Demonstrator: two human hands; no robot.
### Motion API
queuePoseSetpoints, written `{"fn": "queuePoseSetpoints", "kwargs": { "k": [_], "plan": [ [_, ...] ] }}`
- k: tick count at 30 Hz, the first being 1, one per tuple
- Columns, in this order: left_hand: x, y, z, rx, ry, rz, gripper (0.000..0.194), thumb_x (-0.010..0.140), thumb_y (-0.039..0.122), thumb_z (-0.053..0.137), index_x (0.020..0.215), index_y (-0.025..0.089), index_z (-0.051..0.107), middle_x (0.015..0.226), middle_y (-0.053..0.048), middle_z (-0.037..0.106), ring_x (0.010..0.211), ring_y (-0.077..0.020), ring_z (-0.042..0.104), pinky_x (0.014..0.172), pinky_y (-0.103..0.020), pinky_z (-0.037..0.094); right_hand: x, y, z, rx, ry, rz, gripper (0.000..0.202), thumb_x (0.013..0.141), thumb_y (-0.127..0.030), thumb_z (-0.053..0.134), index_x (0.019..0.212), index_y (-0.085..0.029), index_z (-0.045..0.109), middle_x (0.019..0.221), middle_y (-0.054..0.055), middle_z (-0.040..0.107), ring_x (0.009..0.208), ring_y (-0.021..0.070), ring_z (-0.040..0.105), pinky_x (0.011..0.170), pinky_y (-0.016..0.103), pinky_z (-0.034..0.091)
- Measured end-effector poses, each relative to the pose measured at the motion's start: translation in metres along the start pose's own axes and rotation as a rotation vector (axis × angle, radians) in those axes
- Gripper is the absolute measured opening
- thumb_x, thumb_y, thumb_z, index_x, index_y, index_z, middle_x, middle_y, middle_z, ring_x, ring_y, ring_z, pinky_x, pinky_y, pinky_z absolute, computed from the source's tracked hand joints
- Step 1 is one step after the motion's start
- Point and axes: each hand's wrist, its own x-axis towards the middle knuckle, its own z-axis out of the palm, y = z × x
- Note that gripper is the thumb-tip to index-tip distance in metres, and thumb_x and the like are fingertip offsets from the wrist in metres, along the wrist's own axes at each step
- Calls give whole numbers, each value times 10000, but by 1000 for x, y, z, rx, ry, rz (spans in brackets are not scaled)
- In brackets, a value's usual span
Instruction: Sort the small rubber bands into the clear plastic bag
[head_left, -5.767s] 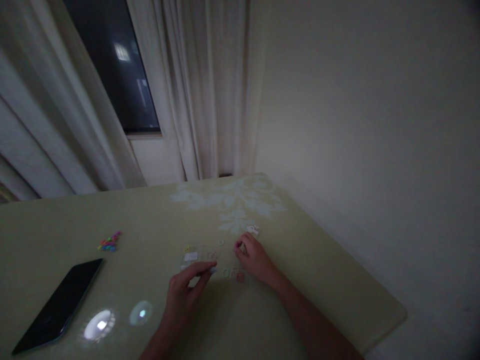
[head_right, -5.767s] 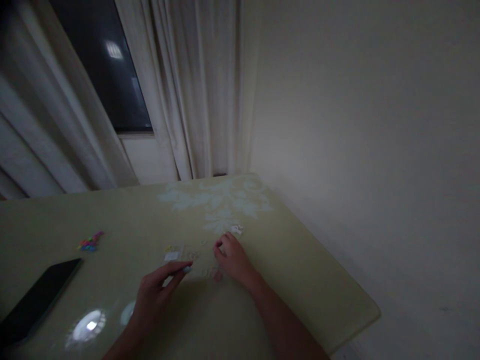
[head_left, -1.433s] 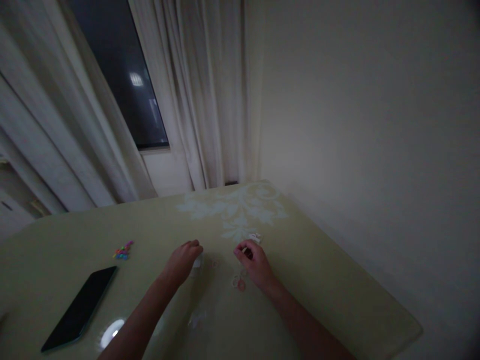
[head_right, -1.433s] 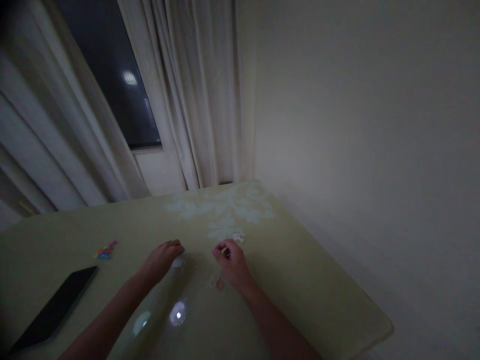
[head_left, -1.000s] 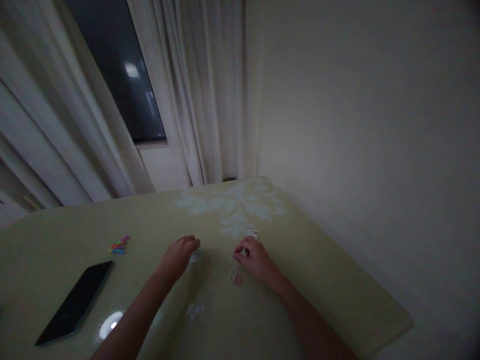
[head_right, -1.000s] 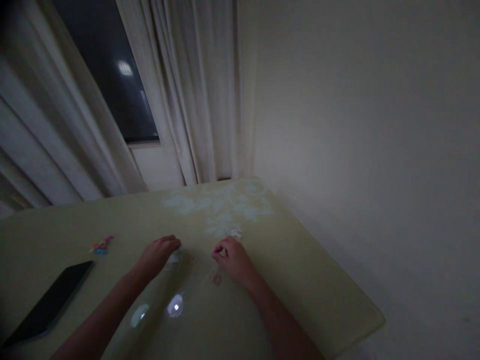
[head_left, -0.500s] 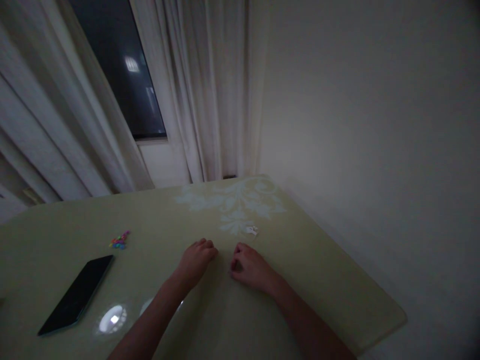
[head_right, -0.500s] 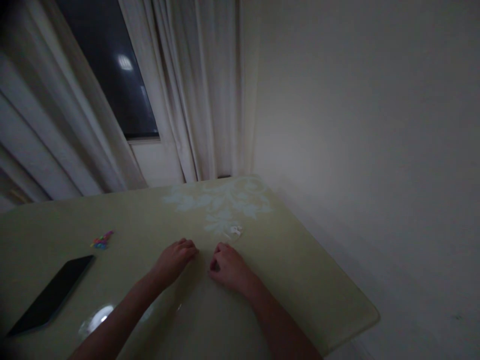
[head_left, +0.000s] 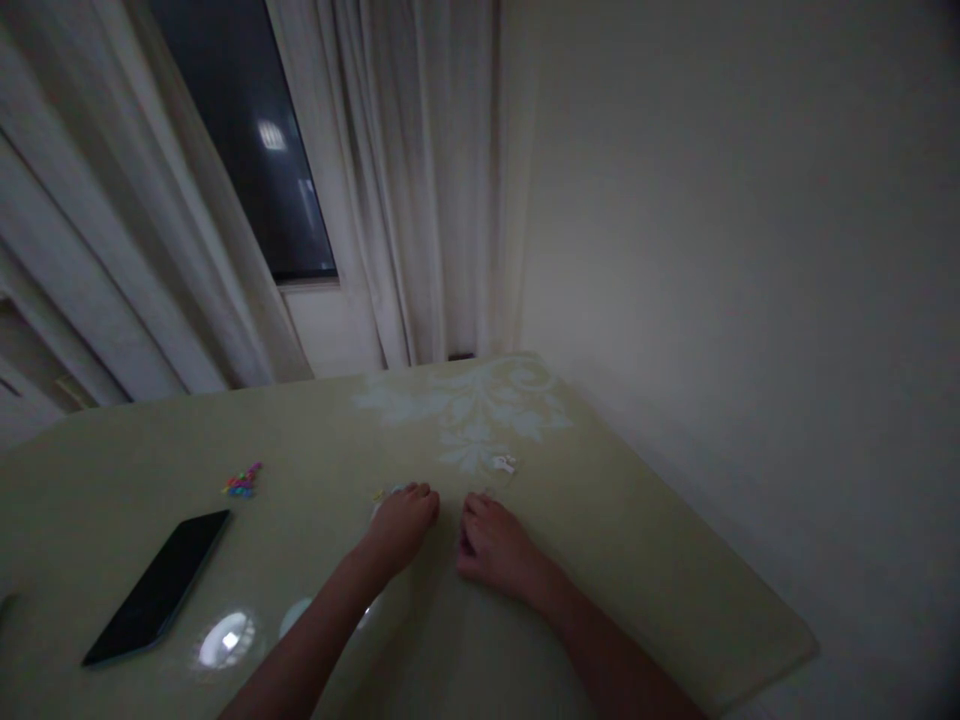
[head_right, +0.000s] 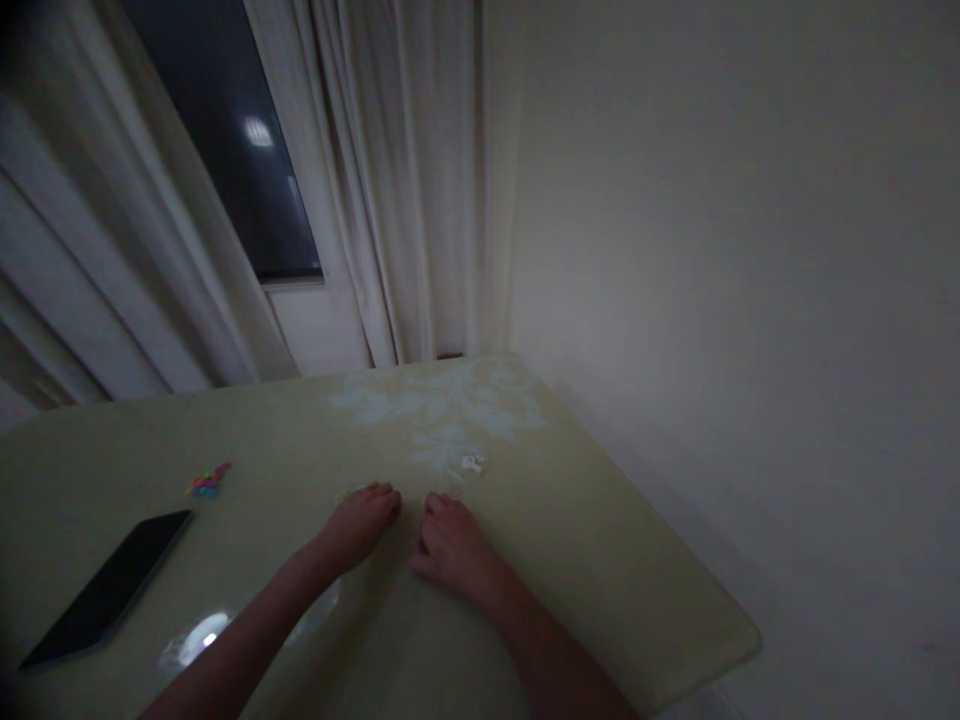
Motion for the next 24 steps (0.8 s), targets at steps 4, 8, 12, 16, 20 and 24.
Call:
{"fn": "queuePoseSetpoints", "kwargs": {
  "k": [4, 8, 12, 16, 20, 24],
  "plan": [
    [1, -1, -1, -49, 38, 1, 284, 884, -11, 495, 945, 169, 705, 1045, -149, 738, 1048, -283, 681, 917, -399, 510, 3, 7, -3, 216, 116, 81, 84, 818, -114, 681, 852, -169, 628, 980, 55, 602, 921, 195, 572, 812, 300, 444],
    [-8, 1, -4, -195, 158, -18, 257, 914, 35, 485, 947, 175, 699, 1020, -119, 739, 995, -244, 691, 898, -353, 529, 7, 11, -10, 397, 243, 182, 143, 831, -44, 638, 833, -178, 590, 956, 28, 571, 893, 163, 573, 814, 277, 440],
    [-31, 6, 10, -385, 271, -57, 252, 1014, 247, 487, 992, 190, 731, 977, -79, 783, 886, -200, 742, 812, -296, 579, 9, 8, -12, 504, 281, 171, 152, 836, -40, 645, 831, -183, 594, 908, 3, 544, 769, 134, 527, 721, 256, 422],
    [-52, 8, 38, -960, 446, -135, 257, 947, 394, 619, 997, 199, 780, 982, -94, 827, 903, -251, 787, 814, -342, 621, 8, 1, -9, 612, 323, 104, 124, 845, -67, 647, 843, -184, 607, 903, -5, 536, 733, 121, 514, 685, 245, 418],
    [-56, 14, 48, -1198, 390, -106, 307, 919, 481, 684, 1026, 207, 772, 978, -96, 832, 937, -262, 795, 856, -360, 627, 5, -9, -6, 636, 340, 90, 117, 836, -76, 663, 862, -185, 629, 918, -2, 549, 743, 122, 513, 688, 244, 419],
    [-52, 18, 44, -1338, 378, -128, 422, 882, 553, 724, 1102, 194, 754, 1031, -120, 834, 988, -284, 800, 891, -388, 636, 5, -10, -3, 641, 354, 90, 117, 839, -85, 682, 875, -188, 638, 935, 2, 551, 735, 121, 504, 671, 243, 416]
  ]
}}
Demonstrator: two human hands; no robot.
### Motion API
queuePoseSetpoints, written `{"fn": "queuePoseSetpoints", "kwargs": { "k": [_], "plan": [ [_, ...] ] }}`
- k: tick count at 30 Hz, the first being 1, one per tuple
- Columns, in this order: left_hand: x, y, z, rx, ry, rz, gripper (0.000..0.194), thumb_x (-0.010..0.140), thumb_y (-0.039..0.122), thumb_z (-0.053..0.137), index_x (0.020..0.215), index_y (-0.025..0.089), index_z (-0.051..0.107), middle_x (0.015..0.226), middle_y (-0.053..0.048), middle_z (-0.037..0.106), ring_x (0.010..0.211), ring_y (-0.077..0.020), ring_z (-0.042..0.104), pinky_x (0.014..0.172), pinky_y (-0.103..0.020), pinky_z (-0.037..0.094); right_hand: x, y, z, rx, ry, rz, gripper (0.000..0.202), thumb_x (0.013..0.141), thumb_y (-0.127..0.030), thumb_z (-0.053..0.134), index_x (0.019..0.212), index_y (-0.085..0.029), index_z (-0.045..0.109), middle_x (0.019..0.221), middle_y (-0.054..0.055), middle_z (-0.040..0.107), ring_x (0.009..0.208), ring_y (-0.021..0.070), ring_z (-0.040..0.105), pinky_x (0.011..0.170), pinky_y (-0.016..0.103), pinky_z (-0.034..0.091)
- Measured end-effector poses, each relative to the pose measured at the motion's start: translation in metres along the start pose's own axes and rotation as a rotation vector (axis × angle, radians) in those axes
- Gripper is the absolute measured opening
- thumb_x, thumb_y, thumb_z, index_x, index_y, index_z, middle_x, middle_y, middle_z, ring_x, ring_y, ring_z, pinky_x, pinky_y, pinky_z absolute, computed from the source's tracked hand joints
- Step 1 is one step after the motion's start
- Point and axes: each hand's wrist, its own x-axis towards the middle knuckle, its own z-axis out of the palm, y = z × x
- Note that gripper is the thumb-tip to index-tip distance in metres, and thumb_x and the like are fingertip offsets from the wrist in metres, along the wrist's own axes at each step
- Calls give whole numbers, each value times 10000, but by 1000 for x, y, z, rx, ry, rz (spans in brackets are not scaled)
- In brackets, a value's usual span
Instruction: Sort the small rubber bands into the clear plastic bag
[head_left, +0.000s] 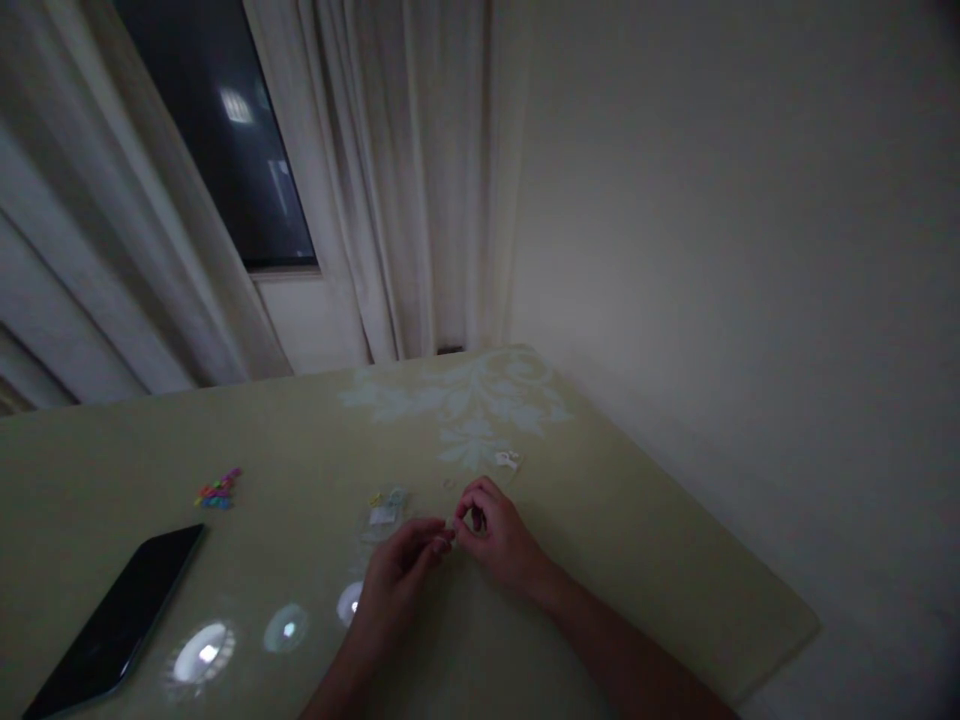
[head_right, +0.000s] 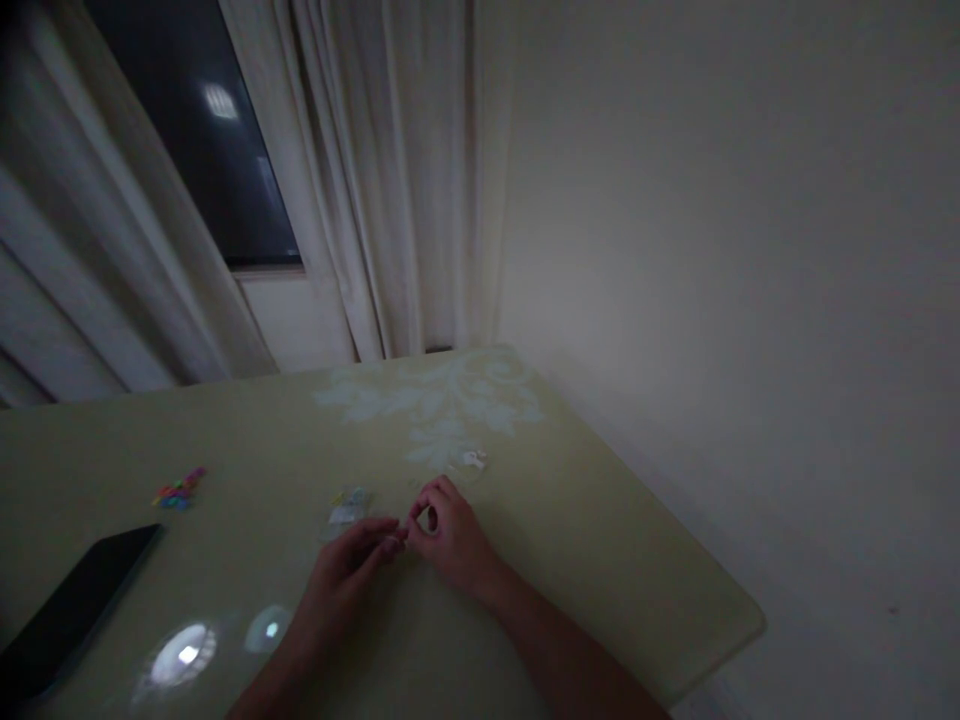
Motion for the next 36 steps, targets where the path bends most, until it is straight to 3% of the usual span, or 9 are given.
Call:
{"fn": "queuePoseSetpoints", "kwargs": {
  "k": [8, 13, 17, 20, 26, 31, 36],
  "plan": [
    [0, -6, 0, -93, 21, -55, 409, 862, 480, 746, 1145, 190, 804, 1139, -128, 824, 1051, -314, 789, 922, -432, 636, -2, 9, 5, -10, -6, -52, 109, 863, -111, 696, 889, -199, 636, 969, 8, 561, 721, 118, 511, 667, 246, 431],
    [1, -2, 1, -45, -3, -7, 308, 868, 416, 750, 1095, 228, 839, 1121, -94, 833, 1037, -296, 785, 959, -410, 614, -5, 2, 8, -35, -31, -67, 136, 852, -96, 705, 888, -204, 630, 996, 19, 571, 755, 129, 530, 672, 246, 436],
    [1, 0, 1, -65, -44, -21, 329, 879, 427, 743, 1127, 230, 834, 1127, -97, 831, 1028, -294, 782, 916, -388, 621, -6, -4, 7, -88, 26, -65, 150, 834, -82, 707, 885, -203, 634, 994, 24, 584, 776, 138, 537, 694, 255, 438],
    [0, 2, 1, -60, -42, -21, 338, 887, 436, 736, 1129, 219, 831, 1129, -101, 828, 1041, -298, 772, 909, -381, 614, -8, -7, 7, -63, -11, -75, 115, 848, -117, 709, 883, -204, 642, 991, 24, 583, 752, 132, 532, 680, 252, 445],
    [-1, 6, -2, 32, 35, -2, 275, 884, 424, 718, 1003, 202, 829, 977, -92, 833, 922, -272, 776, 855, -357, 603, -3, -7, -5, 6, -67, -96, 48, 899, -160, 696, 924, -201, 698, 1017, 28, 597, 746, 121, 542, 692, 247, 465],
    [0, 5, -7, 55, 118, -15, 273, 851, 447, 730, 941, 209, 829, 912, -88, 825, 842, -260, 778, 788, -342, 617, 5, 0, -30, -190, -149, 93, 99, 826, -104, 774, 867, -189, 745, 974, 26, 615, 843, 151, 604, 782, 272, 472],
    [3, -3, -11, 94, 146, 45, 278, 818, 442, 756, 968, 232, 861, 1020, -105, 829, 947, -280, 772, 840, -360, 623, 0, 6, -29, -352, -295, 194, 111, 770, -135, 818, 856, -177, 762, 996, 39, 627, 887, 173, 622, 811, 279, 471]
  ]
}}
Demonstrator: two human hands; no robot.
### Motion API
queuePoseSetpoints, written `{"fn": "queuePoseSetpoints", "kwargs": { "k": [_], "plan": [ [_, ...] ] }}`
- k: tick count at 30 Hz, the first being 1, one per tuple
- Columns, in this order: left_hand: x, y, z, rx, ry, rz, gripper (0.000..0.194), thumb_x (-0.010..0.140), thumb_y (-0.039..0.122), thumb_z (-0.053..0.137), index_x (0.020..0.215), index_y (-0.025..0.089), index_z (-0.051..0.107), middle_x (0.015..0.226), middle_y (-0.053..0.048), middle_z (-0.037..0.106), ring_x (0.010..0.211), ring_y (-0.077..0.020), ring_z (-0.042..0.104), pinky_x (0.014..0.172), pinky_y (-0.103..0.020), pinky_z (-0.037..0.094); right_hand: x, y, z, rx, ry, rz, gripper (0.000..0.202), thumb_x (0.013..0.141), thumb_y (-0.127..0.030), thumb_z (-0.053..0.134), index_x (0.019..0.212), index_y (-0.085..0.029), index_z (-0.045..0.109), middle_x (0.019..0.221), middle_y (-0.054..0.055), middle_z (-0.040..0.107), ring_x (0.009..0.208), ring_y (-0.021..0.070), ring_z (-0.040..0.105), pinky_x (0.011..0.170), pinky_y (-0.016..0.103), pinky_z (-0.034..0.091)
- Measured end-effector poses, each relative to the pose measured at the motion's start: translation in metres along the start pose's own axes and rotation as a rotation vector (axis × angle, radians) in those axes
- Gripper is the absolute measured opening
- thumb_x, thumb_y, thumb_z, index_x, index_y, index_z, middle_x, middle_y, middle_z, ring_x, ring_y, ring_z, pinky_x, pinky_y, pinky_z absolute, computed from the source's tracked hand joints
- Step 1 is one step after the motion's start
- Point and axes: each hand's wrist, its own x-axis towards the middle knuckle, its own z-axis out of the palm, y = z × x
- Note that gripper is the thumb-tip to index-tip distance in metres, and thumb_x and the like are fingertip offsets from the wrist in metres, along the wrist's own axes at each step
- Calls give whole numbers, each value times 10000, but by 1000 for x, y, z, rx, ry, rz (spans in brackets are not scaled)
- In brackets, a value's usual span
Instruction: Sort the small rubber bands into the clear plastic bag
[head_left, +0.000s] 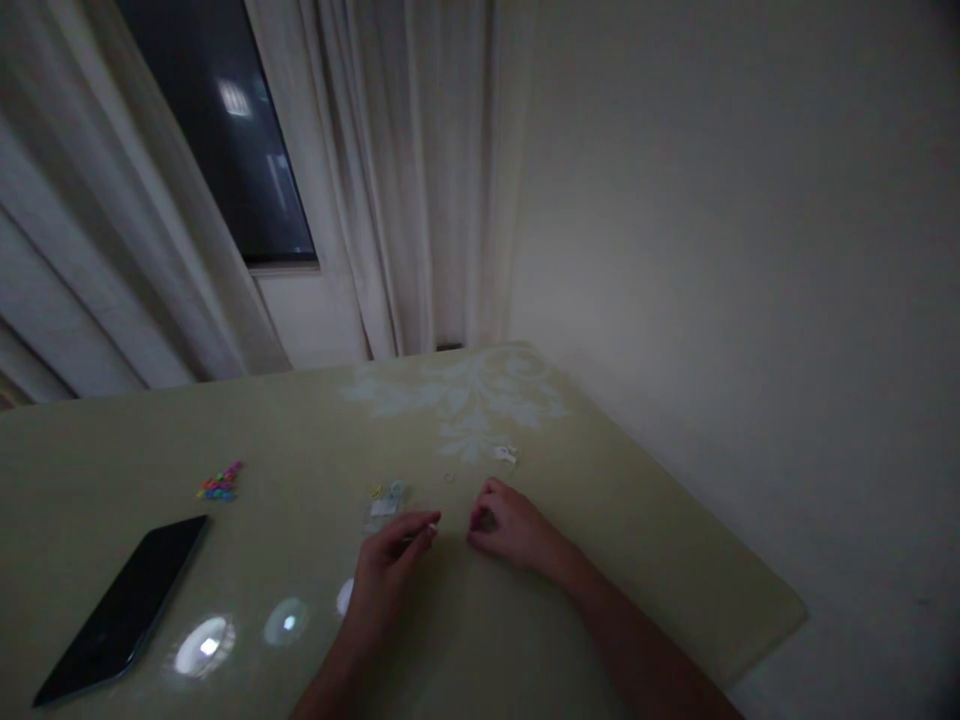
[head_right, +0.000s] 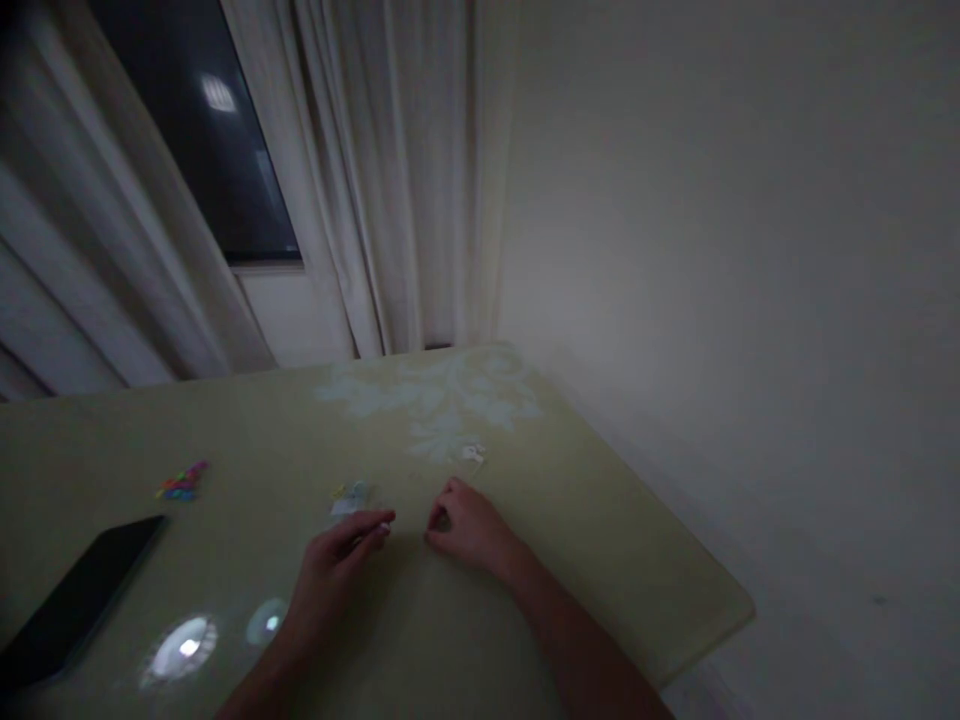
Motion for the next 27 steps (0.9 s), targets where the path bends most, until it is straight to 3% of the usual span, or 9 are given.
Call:
{"fn": "queuePoseSetpoints", "kwargs": {
  "k": [3, 7, 14, 19, 27],
  "plan": [
    [1, -3, 1, 9, -7, 47, 244, 825, 421, 755, 946, 237, 859, 989, -94, 825, 956, -271, 766, 848, -349, 616, -3, -2, 7, -88, -29, -30, 69, 791, -127, 758, 842, -163, 730, 972, 44, 623, 860, 171, 610, 759, 266, 458],
    [-1, -2, 2, 2, -27, -13, 205, 806, 405, 772, 878, 224, 838, 898, -80, 827, 857, -256, 773, 805, -338, 615, -3, -7, 10, -170, 8, -89, 65, 807, -116, 708, 834, -160, 667, 952, 41, 596, 867, 181, 589, 766, 280, 450],
    [-4, 3, 5, -8, -91, 35, 157, 792, 358, 769, 838, 226, 840, 858, -71, 814, 825, -242, 755, 777, -323, 597, -1, -17, 8, 130, 178, -237, 98, 891, -125, 667, 920, -201, 613, 1005, 14, 552, 839, 142, 563, 765, 253, 457],
    [-5, 7, 8, -95, -91, -55, 317, 767, 383, 810, 1037, 219, 832, 896, -68, 820, 839, -257, 770, 784, -349, 611, -5, -22, 12, 149, 233, -347, 147, 858, -113, 685, 934, -220, 620, 1027, 24, 545, 890, 162, 569, 802, 271, 472],
    [-5, 15, 7, -46, -141, 54, 185, 852, 394, 767, 873, 225, 840, 857, -62, 793, 819, -226, 731, 768, -299, 553, -7, -21, 11, 270, 157, -394, 68, 910, -213, 708, 964, -211, 669, 1045, 29, 541, 898, 153, 563, 782, 258, 475]
  ]
}}
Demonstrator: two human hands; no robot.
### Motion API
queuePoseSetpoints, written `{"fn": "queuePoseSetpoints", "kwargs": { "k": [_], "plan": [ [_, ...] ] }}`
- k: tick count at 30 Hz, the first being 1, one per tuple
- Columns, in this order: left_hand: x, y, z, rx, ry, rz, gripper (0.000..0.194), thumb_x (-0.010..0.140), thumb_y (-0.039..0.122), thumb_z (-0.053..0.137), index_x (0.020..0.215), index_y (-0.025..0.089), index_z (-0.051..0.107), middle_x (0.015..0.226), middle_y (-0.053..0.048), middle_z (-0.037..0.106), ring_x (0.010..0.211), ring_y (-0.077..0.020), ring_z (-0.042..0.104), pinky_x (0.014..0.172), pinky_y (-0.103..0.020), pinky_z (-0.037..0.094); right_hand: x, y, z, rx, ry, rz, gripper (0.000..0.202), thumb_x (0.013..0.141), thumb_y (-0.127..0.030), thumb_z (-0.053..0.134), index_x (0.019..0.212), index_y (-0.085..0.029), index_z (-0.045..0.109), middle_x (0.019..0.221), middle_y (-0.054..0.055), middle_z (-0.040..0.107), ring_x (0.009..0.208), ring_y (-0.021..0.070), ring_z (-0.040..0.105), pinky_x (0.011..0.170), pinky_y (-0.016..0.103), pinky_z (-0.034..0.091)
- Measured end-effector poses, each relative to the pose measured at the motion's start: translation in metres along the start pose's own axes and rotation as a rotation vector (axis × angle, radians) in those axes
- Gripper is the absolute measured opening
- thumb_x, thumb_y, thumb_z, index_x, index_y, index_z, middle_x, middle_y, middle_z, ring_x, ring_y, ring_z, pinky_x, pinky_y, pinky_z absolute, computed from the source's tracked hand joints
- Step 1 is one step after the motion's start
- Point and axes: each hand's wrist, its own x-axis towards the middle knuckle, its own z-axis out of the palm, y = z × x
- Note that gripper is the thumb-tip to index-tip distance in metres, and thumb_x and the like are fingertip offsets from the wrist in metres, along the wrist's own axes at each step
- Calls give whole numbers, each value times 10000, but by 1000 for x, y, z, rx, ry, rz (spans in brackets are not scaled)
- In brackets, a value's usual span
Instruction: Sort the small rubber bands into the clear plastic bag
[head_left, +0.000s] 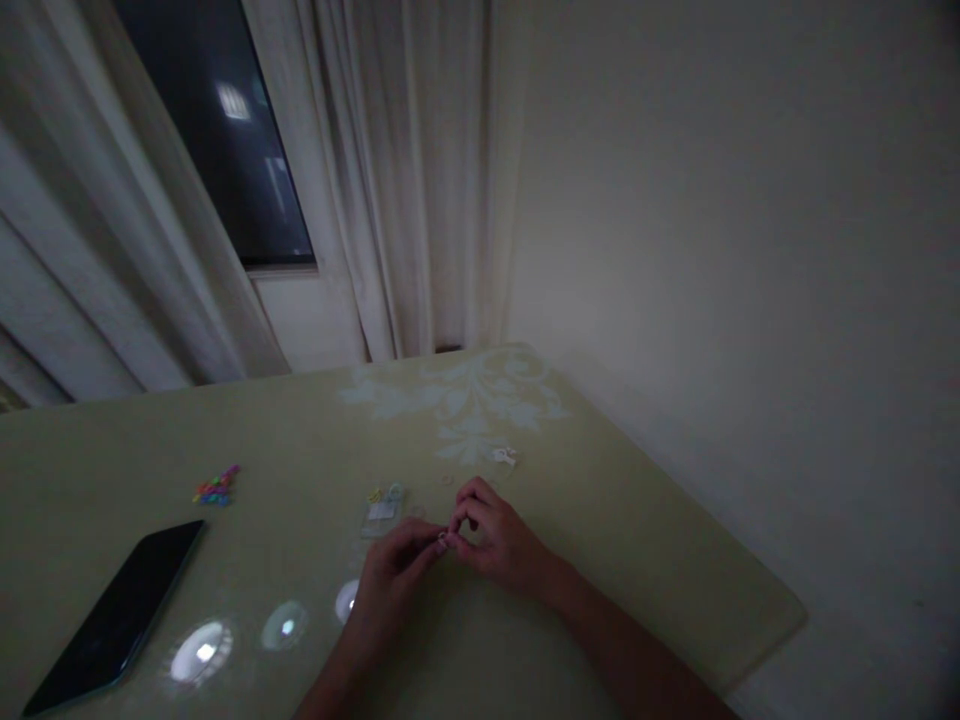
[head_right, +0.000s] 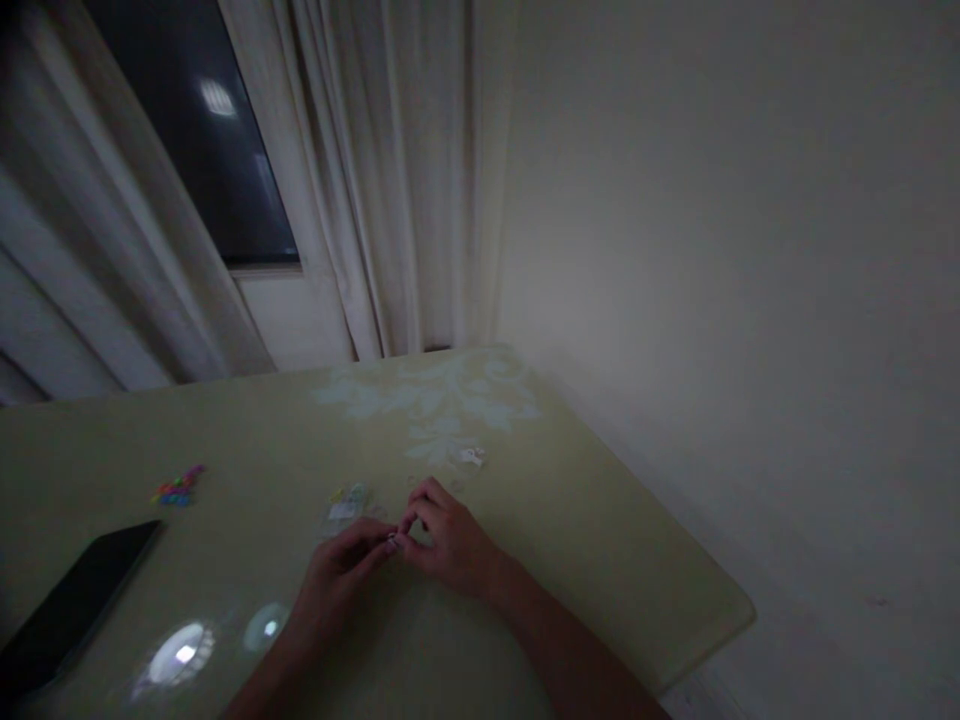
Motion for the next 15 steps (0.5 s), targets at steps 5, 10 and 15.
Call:
{"fn": "queuePoseSetpoints", "kwargs": {
  "k": [5, 10, 15],
  "plan": [
    [-1, -2, -1, 11, -32, -3, 221, 893, 415, 730, 911, 216, 825, 879, -64, 780, 841, -228, 713, 771, -297, 535, 3, 0, -3, 88, 40, 33, 75, 919, -272, 709, 925, -206, 675, 1012, 21, 540, 816, 136, 530, 738, 254, 471],
    [-3, -6, 0, 32, 31, -34, 330, 903, 521, 713, 899, 199, 789, 837, -55, 750, 808, -222, 700, 731, -285, 536, 11, 23, -21, -8, 313, 157, 80, 942, -257, 644, 888, -197, 638, 950, 27, 565, 736, 136, 526, 679, 265, 460],
    [-3, -8, 3, -17, 65, -79, 400, 842, 589, 761, 906, 196, 787, 864, -74, 782, 818, -241, 741, 727, -297, 580, 11, 50, -31, -240, 281, 311, 55, 897, -137, 672, 898, -188, 691, 981, 36, 601, 700, 131, 542, 703, 287, 464]
  ]
}}
